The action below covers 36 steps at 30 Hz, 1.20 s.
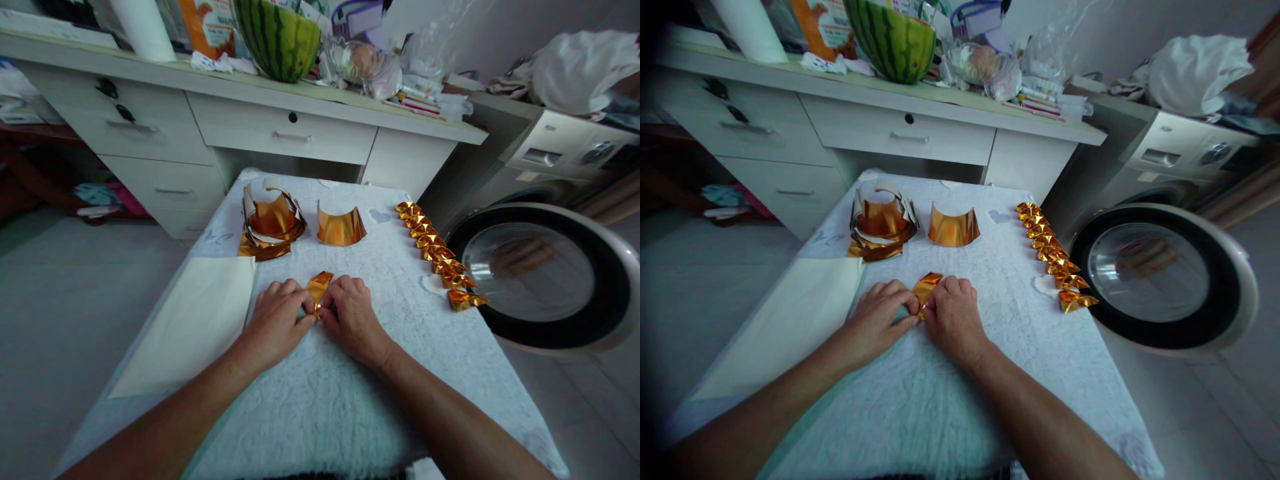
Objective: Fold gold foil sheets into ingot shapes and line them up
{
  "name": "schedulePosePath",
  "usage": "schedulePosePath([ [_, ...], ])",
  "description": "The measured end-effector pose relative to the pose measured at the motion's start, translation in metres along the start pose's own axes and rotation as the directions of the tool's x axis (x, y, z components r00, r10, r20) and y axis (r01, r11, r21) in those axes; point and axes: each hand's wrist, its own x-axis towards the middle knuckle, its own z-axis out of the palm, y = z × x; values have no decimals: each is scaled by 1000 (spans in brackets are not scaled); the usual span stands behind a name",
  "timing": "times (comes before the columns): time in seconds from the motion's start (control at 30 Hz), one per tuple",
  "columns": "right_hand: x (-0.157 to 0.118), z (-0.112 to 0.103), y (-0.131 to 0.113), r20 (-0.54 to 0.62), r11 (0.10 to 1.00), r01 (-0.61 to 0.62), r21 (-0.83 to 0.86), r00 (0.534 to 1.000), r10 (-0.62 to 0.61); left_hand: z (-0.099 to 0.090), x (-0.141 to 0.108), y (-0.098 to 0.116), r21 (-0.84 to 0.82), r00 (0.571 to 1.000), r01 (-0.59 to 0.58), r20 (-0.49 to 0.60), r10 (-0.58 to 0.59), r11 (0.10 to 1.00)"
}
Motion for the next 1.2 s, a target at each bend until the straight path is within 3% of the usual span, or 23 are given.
schedulePosePath([
  [0.83,-6,-9,17,-33,998,27,-57,999,-29,0,-3,-1,0,1000,-16,16,16,1000],
  [1.2,-2,-24,32,9,996,61,67,998,-61,0,-3,-1,-12,1000,-24,-1,24,1000],
])
